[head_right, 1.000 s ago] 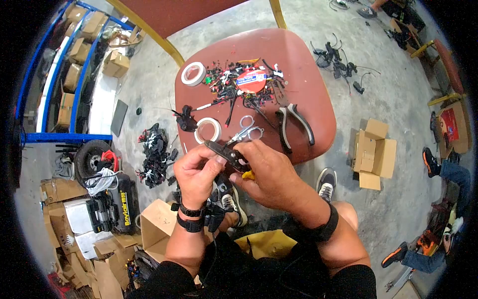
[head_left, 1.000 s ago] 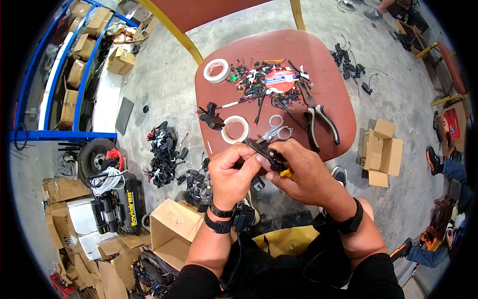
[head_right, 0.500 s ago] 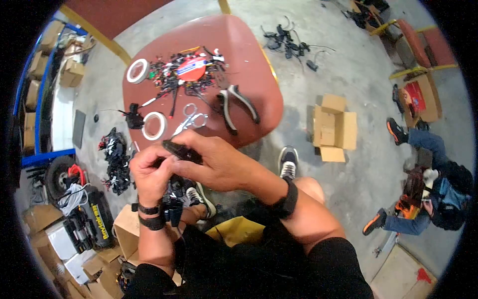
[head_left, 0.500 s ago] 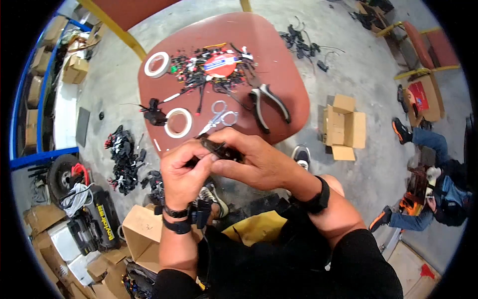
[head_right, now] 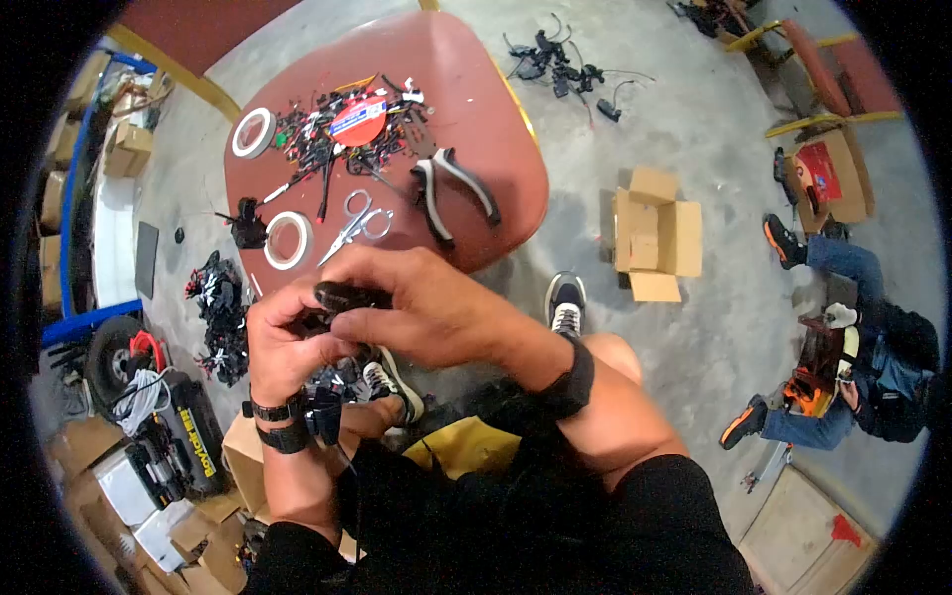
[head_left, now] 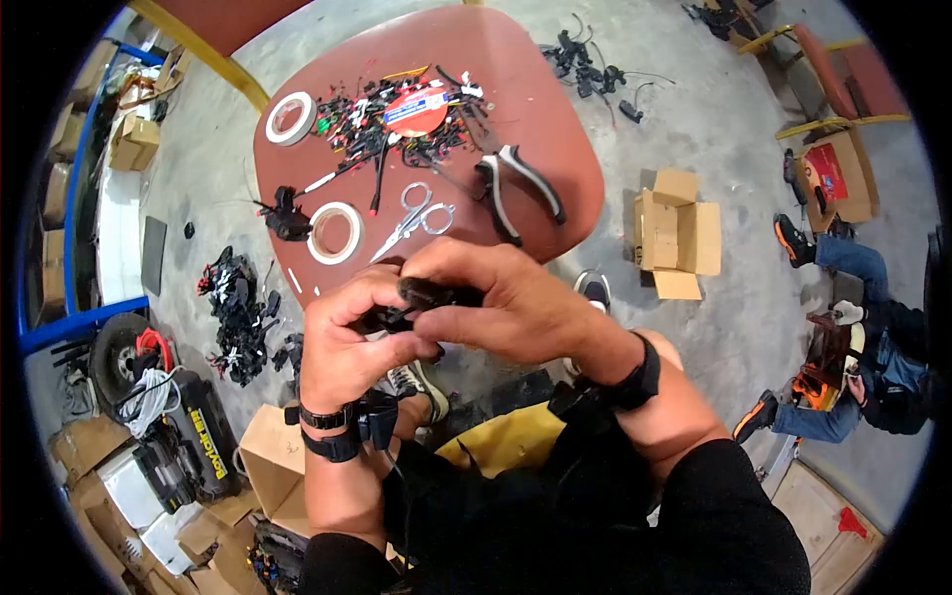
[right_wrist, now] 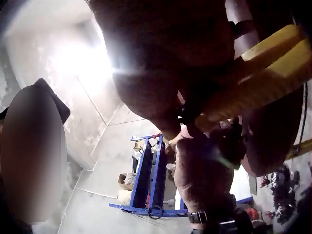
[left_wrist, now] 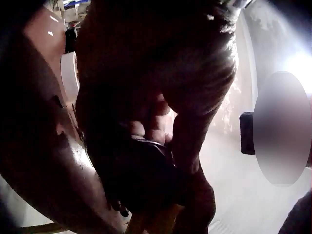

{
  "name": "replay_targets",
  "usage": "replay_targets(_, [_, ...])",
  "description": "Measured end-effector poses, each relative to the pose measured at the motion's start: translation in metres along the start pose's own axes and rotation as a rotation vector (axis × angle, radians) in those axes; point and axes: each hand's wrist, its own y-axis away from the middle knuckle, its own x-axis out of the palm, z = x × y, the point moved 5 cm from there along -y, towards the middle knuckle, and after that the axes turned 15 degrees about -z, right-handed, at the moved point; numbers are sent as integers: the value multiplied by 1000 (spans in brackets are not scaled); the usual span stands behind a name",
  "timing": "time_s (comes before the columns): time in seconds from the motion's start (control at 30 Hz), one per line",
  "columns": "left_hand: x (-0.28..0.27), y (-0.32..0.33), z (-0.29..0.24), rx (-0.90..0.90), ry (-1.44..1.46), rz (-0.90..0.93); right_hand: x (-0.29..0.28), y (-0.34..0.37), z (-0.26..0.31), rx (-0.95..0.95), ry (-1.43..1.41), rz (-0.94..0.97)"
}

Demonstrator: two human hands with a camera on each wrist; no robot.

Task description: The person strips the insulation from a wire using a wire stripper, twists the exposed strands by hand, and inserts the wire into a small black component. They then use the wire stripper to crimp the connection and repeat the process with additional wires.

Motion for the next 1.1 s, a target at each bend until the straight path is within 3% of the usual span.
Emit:
replay_targets(0.1, [1,4,-3,-46,8,62,2,4,-2,138,-152,89])
replay_targets(0.13, [0,4,1,-29,3,63,1,4,-4,82,-47,82])
replay_targets(0.33, [1,2,-9,70,-65,165,1,8,-2,172,67,134])
replay_targets(0.43, [1,4,-6,128,-146,196,3,9,-1,21,28,167])
replay_targets(0.53, [1,6,-5,108,-144,173,5,9,-1,0,-40,161])
replay_targets(0.83, [14,14,-7,307,-300,248,5,18,1,222,131,321])
replay_targets(0.87, [16,16,-7,315,-326,247,6,19,0,122,81,284])
replay_targets(1.0, [24,30,5,324,-316,321,9,29,-11,59,225,347])
replay_targets(1.1, [29,30,3,385,-364,262,7,34,-11,184,287,420])
